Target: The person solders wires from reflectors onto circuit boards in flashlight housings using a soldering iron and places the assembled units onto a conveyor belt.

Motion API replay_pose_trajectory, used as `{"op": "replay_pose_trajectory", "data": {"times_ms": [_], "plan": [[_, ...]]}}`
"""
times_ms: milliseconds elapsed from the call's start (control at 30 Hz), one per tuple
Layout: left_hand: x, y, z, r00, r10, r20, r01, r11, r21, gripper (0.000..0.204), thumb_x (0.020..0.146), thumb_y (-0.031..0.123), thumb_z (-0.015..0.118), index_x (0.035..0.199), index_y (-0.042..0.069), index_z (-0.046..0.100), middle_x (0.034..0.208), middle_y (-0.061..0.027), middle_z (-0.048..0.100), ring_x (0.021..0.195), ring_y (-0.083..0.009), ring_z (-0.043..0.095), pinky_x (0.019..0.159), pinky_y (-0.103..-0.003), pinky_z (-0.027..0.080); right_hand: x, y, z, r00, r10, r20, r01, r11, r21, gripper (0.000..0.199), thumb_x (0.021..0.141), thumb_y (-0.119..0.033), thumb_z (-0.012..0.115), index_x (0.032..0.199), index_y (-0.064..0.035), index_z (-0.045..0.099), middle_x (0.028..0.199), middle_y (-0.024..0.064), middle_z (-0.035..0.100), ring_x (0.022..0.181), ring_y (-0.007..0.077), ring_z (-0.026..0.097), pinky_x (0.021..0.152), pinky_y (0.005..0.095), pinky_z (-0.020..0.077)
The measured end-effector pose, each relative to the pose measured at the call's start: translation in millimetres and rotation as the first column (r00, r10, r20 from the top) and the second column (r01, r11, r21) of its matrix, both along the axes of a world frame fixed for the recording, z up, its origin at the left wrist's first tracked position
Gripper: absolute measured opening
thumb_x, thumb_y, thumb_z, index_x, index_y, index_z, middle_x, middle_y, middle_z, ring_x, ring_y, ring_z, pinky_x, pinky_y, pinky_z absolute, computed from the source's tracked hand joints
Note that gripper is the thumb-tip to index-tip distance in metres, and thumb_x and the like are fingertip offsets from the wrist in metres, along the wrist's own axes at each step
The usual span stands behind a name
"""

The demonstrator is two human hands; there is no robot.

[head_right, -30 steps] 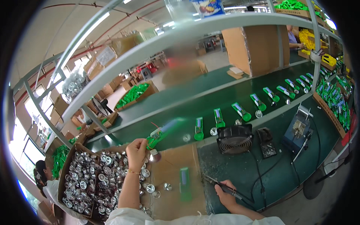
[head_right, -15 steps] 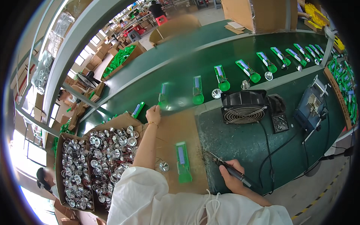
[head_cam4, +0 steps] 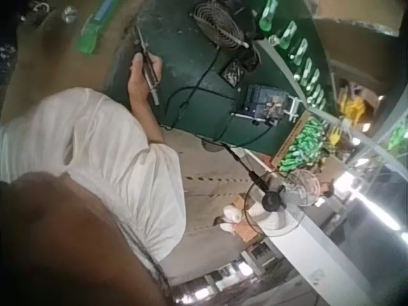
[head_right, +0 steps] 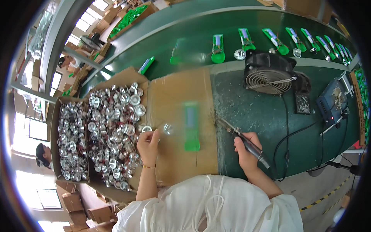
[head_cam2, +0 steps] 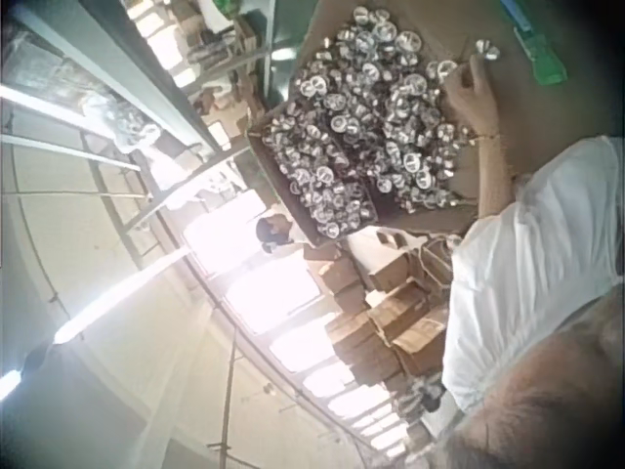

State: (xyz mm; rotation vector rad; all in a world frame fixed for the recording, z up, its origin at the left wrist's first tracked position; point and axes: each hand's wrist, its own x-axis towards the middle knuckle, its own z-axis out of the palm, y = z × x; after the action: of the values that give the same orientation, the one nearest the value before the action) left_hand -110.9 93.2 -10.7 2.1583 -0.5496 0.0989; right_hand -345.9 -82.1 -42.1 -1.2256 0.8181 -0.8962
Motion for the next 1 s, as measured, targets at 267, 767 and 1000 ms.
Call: {"op": "replay_pose_trajectory", "data": {"times_ms": [267,767,1000], "plan": [[13.2,-37.3,-14.1,0.928,-0.134,0.349,0.029,0.957,0.290,0.015,0.073,0.019,0.067,0.074,0.003,0.066,0.073,-0.0095,0.058,0.070,-0.0248,0.054,0.064,-0.034,0.043,-1.0,4.1,-3.2,0.999,-0.005,-0.034,0.003,0.998,-0.059,0.018,0.079,-0.013,0.063,0.086,-0.0007,0.051,0.067,0.0052,0.057,0.054,0.0073,0.051,0.049,0.0201,0.0427],[-47.7,-13.9,8.1,0.687,-0.337,-0.644,0.272,0.941,-0.202,0.015,0.081,0.011,0.061,0.088,-0.002,0.064,0.070,-0.0046,0.061,0.060,-0.0074,0.054,0.055,-0.020,0.044,-1.5,26.1,11.9,0.952,0.254,-0.171,-0.297,0.900,-0.319,0.014,0.075,-0.002,0.061,0.082,0.0021,0.049,0.067,0.0097,0.058,0.055,0.0111,0.056,0.048,0.0229,0.0454],[-53.8,-25.3,-5.6,0.885,-0.432,-0.172,0.441,0.897,0.015,0.012,0.078,0.011,0.061,0.073,0.000,0.061,0.073,-0.0099,0.055,0.054,-0.0170,0.052,0.050,-0.028,0.041,15.1,35.8,12.1,0.970,0.199,-0.138,-0.226,0.951,-0.211,0.016,0.074,-0.009,0.067,0.078,-0.0002,0.054,0.059,0.0023,0.058,0.052,0.0053,0.052,0.047,0.0207,0.0411]]}}
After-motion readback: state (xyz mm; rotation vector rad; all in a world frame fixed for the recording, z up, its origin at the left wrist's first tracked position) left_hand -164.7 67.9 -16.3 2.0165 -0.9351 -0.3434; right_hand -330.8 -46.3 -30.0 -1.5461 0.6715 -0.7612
